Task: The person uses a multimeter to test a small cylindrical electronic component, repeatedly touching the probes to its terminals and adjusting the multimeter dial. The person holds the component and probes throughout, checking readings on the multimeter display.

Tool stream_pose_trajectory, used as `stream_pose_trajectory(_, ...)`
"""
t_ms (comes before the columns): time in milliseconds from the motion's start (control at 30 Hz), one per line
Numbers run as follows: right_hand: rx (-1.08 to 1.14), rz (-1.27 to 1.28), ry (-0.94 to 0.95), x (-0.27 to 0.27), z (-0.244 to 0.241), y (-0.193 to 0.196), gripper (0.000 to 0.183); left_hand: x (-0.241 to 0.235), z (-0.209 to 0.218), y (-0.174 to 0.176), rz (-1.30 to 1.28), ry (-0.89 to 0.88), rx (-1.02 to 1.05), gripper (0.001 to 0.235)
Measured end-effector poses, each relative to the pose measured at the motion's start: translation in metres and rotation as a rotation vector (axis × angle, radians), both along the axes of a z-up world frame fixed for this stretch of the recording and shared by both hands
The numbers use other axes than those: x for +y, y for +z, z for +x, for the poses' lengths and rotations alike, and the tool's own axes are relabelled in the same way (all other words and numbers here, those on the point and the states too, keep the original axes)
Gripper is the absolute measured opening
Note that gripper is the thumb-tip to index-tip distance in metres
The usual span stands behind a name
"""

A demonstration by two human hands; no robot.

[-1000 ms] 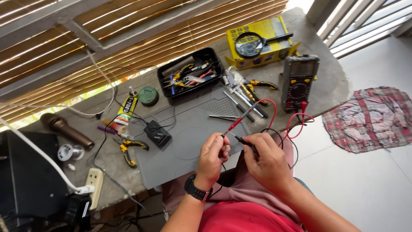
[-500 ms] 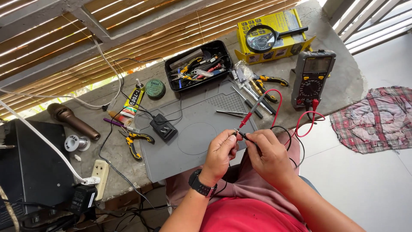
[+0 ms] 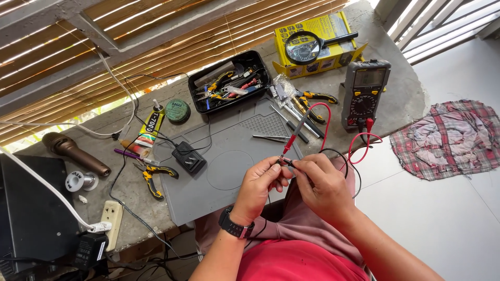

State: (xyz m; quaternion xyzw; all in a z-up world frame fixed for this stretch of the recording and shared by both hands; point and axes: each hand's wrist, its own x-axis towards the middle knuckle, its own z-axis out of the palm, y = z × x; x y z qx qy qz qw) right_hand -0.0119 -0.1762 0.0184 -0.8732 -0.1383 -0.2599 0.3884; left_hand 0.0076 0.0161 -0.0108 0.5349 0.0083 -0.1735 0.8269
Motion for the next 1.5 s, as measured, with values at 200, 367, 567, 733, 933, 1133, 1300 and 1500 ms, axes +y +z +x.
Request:
stream_pose_trajectory(200,-0.024,-0.005,0.027,-0.003,0.003,-0.002,0.013,0.008,0.005,-0.007,-0.064,0.001,0.052,0.032)
stream_pose_trajectory(367,-0.032,0.010,0.033,-0.004,-0.002,0.008,0.012,0.014,0.003,-0.006,-0.141,-0.017,0.148,0.032)
stream_pose_trajectory(567,-0.040,0.003,0.040,-0.005,0.001,0.008,0.012,0.017,0.004,0.004,-0.201,-0.031,0.242,0.030)
stream_pose_trajectory(733,-0.049,-0.020,0.043,-0.006,-0.001,0.008,0.012,0.021,0.001,0.018,-0.237,-0.074,0.301,0.029)
stream_pose_trajectory(933,-0.033,-0.024,0.051,-0.002,-0.004,0.015,0.012,0.026,-0.003,0.021,-0.322,-0.090,0.368,0.029)
stream_pose_trajectory(1133,-0.018,-0.030,0.062,-0.002,-0.006,0.017,0.012,0.029,-0.005,0.017,-0.341,-0.098,0.380,0.030)
stream_pose_trajectory(1300,0.003,-0.015,0.071,-0.001,-0.007,0.015,0.016,0.031,-0.008,0.021,-0.304,-0.097,0.368,0.029)
stream_pose_trajectory(1500,0.043,-0.045,0.087,-0.002,-0.005,-0.001,0.016,0.031,-0.010,0.009,-0.185,-0.063,0.325,0.025)
